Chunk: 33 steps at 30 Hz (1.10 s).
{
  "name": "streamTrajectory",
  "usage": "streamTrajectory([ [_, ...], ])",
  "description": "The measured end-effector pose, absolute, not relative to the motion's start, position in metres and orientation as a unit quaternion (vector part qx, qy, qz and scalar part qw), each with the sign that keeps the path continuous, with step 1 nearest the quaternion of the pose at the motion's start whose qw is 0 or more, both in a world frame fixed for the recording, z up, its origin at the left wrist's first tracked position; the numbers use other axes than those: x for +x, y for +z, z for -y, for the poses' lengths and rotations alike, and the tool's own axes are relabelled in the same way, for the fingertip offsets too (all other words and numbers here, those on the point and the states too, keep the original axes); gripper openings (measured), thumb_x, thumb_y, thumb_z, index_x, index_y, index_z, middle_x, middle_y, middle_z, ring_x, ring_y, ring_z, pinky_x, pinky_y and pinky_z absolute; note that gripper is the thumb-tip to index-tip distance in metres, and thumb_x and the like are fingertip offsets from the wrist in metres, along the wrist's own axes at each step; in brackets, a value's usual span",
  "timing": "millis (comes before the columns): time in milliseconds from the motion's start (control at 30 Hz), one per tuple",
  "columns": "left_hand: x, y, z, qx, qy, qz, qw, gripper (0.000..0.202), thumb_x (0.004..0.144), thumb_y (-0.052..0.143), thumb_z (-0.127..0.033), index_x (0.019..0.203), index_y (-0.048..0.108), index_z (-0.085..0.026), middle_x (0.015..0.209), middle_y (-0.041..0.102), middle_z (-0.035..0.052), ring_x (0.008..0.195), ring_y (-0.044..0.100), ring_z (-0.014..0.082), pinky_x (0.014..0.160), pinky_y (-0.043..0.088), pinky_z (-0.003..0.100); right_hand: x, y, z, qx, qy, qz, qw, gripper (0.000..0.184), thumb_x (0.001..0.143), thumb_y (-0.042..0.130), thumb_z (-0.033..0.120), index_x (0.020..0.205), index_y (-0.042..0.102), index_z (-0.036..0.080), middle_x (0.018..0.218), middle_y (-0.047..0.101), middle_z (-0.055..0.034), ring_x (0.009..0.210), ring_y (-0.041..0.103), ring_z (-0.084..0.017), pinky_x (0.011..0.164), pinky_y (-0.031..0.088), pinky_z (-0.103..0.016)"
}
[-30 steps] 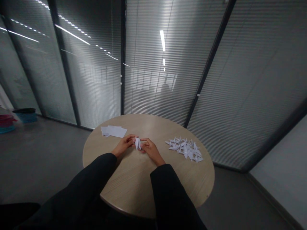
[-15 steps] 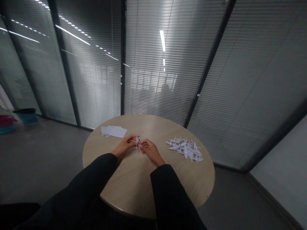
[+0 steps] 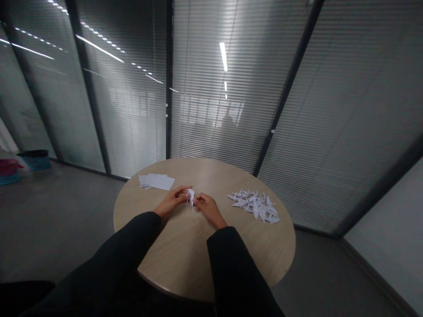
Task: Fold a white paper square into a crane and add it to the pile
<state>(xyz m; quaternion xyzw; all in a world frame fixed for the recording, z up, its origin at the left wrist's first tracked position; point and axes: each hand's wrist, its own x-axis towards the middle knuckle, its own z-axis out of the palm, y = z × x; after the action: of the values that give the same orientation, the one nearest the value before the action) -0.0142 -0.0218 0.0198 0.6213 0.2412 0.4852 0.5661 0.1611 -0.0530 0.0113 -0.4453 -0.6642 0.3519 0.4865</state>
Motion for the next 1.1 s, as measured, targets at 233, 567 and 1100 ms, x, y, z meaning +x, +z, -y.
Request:
streamTrajectory([
  [233,-0.011,0.013,0.013,0.564,0.505,-0.260,0.600,0.050,0.057,0.077,-0.045,0.090,0.057,-0.014,0.076,0.063,0.0022,0.075,0.063,0.0161,0.074,0.051,0.033,0.155,0.023,0.063,-0.465,0.234,0.695,0.497,0.018,0.073,0.061,0.036,0.081,0.062,0.020,0.082,0.065,-0.0023,0.079,0.061,-0.018,0.070,0.047,-0.028],
  [567,-0.009,0.006,0.010,0.545,0.476,-0.284,0.629,0.046,0.060,0.073,-0.052,0.073,0.051,-0.015,0.062,0.059,-0.0019,0.058,0.062,0.0134,0.065,0.054,0.032,0.152,0.029,0.066,-0.432,0.300,0.663,0.532,0.044,0.062,0.073,0.032,0.102,0.062,0.019,0.101,0.066,-0.0072,0.097,0.060,-0.022,0.077,0.048,-0.031],
  [1100,-0.013,0.015,0.019,0.616,0.415,-0.210,0.636,0.054,0.057,0.080,-0.039,0.099,0.061,-0.010,0.082,0.070,0.0097,0.073,0.067,0.0204,0.069,0.051,0.032,0.157,0.024,0.061,-0.420,0.332,0.629,0.565,0.025,0.063,0.069,0.029,0.086,0.069,0.020,0.076,0.070,-0.0031,0.067,0.064,-0.020,0.062,0.052,-0.031],
])
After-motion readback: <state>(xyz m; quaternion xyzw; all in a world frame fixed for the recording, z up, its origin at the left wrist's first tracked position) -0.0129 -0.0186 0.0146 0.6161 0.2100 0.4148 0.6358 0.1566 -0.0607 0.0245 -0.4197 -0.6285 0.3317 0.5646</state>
